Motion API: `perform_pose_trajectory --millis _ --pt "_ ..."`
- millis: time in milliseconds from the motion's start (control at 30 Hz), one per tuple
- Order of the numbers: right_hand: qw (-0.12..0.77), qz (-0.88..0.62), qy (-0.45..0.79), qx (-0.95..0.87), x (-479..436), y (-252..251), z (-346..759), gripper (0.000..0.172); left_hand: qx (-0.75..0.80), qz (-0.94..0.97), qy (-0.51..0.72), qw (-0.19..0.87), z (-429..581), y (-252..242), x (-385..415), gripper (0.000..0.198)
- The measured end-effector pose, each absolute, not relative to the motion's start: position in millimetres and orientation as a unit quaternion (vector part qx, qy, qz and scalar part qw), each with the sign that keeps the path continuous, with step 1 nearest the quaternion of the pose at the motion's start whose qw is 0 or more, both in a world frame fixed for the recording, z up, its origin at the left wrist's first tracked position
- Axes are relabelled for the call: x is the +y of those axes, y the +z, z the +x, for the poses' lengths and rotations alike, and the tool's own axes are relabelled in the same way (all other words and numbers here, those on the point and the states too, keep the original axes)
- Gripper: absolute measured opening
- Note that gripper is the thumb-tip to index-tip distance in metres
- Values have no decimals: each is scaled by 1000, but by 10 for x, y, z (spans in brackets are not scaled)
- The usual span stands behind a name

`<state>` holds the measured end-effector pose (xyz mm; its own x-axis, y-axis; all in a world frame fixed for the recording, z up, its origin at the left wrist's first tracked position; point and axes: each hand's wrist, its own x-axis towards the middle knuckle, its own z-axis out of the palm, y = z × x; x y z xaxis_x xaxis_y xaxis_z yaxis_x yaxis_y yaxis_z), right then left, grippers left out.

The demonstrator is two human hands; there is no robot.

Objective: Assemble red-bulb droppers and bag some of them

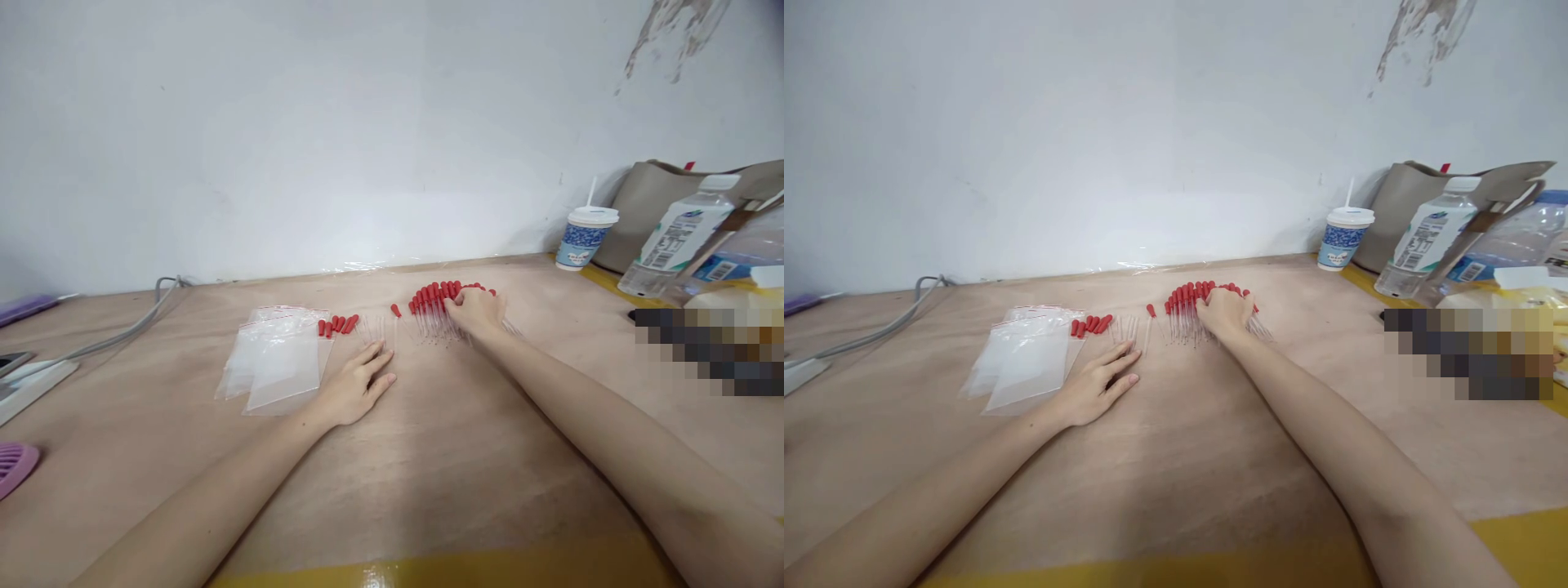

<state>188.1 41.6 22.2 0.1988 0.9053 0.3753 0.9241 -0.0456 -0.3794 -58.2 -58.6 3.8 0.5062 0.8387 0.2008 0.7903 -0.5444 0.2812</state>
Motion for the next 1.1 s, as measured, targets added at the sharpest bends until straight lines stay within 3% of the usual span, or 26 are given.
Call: perform_pose_trajectory --millis 267,533,833,1100 --pt "329 -620 -46 -711 167 193 1635 25 407 891 188 70 -560 68 -562 42" --pt "254 -592 -13 -765 5 141 1148 22 497 804 314 -85 -599 14 -525 29" --pt "162 -606 -50 -777 -106 149 1167 28 563 765 289 -124 -666 -15 -461 34" --pt "235 -559 -49 -794 -359 25 1408 16 589 745 268 -162 -823 196 -54 28"
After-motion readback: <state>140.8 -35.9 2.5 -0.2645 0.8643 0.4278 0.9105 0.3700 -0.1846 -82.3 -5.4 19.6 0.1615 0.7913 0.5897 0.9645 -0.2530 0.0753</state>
